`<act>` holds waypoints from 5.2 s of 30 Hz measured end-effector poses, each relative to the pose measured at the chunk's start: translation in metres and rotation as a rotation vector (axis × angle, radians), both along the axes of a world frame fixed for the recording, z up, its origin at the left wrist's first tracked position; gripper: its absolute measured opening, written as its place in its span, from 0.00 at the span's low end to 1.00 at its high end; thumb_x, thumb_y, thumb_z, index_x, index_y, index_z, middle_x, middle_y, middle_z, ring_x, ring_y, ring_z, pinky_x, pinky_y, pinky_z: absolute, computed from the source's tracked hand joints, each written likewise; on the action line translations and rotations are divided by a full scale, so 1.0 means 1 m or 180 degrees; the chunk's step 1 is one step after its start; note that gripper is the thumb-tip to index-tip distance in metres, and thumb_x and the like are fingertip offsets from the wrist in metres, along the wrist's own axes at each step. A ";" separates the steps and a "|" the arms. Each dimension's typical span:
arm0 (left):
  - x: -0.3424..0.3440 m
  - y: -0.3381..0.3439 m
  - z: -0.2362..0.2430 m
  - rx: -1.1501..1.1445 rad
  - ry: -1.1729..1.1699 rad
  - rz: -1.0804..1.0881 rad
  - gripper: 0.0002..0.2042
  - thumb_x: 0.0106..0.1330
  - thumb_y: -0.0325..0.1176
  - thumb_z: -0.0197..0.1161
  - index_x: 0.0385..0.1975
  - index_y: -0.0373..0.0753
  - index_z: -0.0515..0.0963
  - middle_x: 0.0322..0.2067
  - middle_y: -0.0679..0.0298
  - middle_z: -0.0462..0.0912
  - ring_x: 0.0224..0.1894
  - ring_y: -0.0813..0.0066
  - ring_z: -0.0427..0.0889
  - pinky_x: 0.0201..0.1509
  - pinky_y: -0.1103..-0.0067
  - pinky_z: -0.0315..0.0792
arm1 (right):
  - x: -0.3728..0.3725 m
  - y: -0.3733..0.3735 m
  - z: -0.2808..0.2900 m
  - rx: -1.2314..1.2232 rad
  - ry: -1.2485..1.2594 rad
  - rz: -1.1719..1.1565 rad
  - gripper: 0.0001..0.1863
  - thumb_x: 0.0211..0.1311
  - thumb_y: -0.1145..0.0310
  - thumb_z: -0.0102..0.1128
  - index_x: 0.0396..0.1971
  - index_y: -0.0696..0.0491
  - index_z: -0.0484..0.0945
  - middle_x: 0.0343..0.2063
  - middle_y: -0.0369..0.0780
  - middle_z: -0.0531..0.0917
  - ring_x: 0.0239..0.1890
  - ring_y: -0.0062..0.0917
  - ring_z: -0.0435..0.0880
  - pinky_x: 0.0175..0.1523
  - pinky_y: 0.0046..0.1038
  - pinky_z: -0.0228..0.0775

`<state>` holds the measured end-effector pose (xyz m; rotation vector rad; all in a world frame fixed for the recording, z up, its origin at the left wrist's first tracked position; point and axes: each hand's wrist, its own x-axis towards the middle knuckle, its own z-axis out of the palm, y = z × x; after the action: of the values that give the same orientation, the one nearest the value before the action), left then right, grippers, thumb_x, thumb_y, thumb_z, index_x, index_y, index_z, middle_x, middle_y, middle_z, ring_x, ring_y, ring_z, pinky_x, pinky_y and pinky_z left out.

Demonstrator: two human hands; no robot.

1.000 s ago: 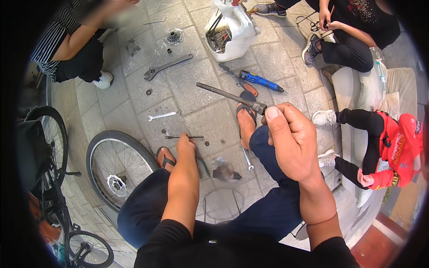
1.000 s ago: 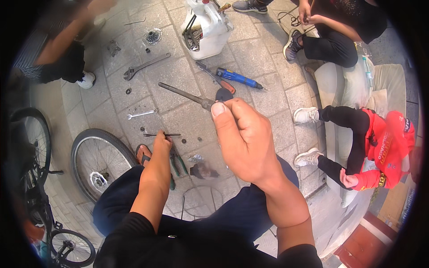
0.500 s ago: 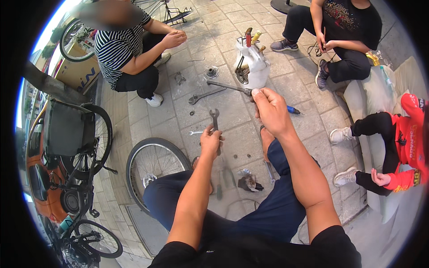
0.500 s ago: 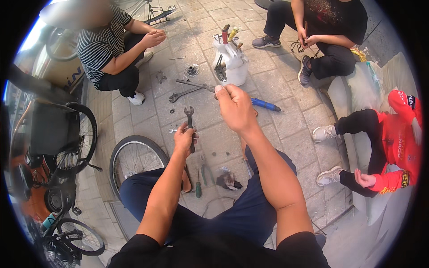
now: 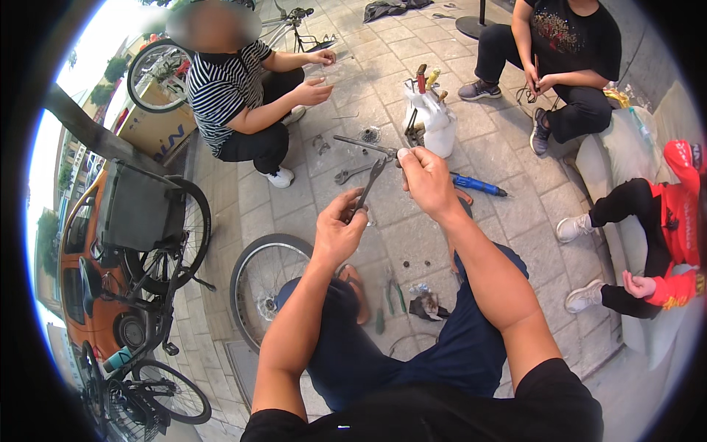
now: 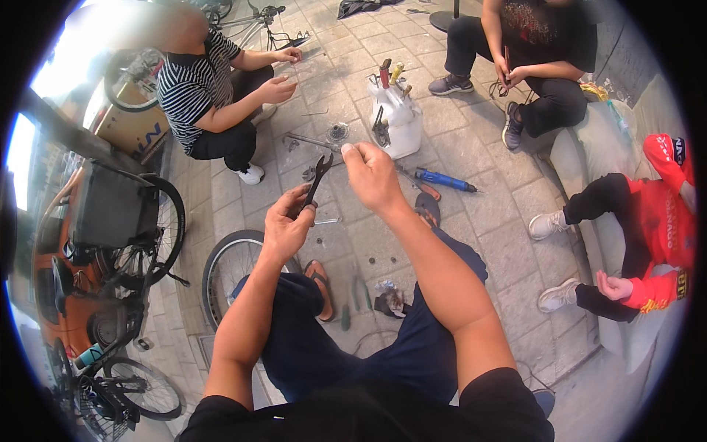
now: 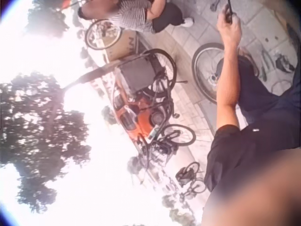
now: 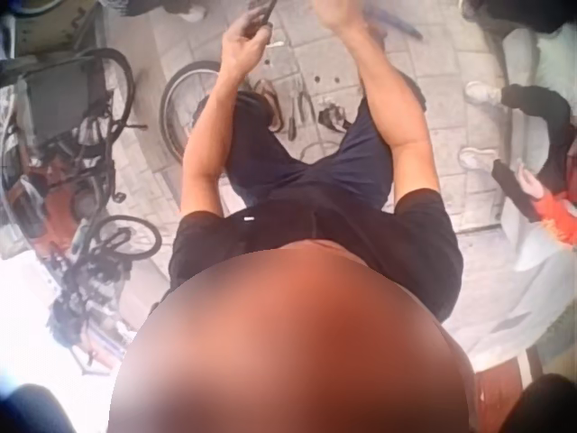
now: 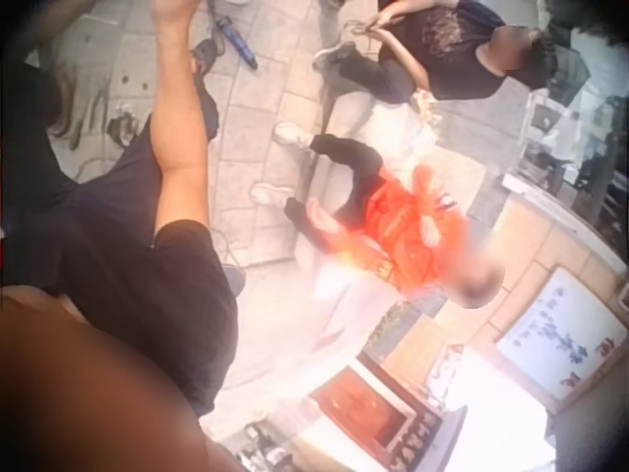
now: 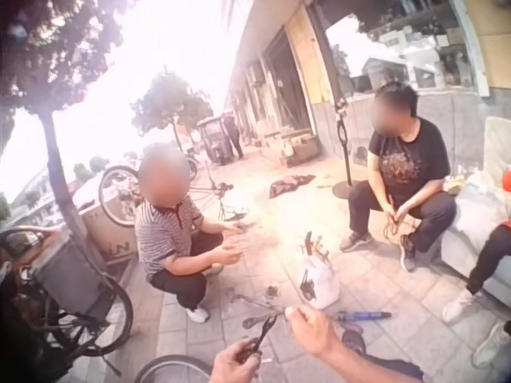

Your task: The person sits on the ground and uses pliers and a wrench to adjust components on a bicycle wheel hub. They handle small metal parts, place them into the hub, and tighten fasteners while other people sit nearby.

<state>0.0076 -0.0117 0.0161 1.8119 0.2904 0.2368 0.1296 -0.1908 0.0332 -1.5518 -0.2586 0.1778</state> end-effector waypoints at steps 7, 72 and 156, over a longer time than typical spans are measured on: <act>0.004 0.006 -0.003 0.0348 -0.0185 0.0115 0.20 0.66 0.24 0.66 0.59 0.37 0.84 0.39 0.66 0.86 0.30 0.85 0.76 0.37 0.82 0.74 | 0.002 0.010 -0.004 0.0362 -0.0013 0.0180 0.19 0.82 0.56 0.56 0.35 0.56 0.80 0.21 0.32 0.77 0.22 0.13 0.75 0.26 0.20 0.66; 0.002 0.008 0.037 -0.2288 -0.0271 0.0511 0.20 0.84 0.56 0.53 0.54 0.44 0.72 0.42 0.68 0.73 0.25 0.82 0.73 0.22 0.83 0.62 | -0.041 0.028 0.017 -0.0805 -0.1923 0.0818 0.14 0.70 0.67 0.68 0.50 0.58 0.80 0.38 0.45 0.85 0.37 0.39 0.87 0.43 0.38 0.79; -0.050 0.116 0.030 -0.1404 -0.0560 0.0921 0.26 0.85 0.58 0.45 0.62 0.40 0.68 0.53 0.40 0.81 0.30 0.70 0.75 0.25 0.80 0.64 | -0.110 -0.058 -0.384 -0.3999 0.2841 0.1562 0.19 0.69 0.63 0.64 0.44 0.68 0.85 0.31 0.54 0.89 0.27 0.39 0.91 0.33 0.39 0.86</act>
<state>-0.0421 0.1040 0.0464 1.3013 0.4428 0.4923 0.0198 -0.2486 -0.3512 -2.3901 0.2687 1.6139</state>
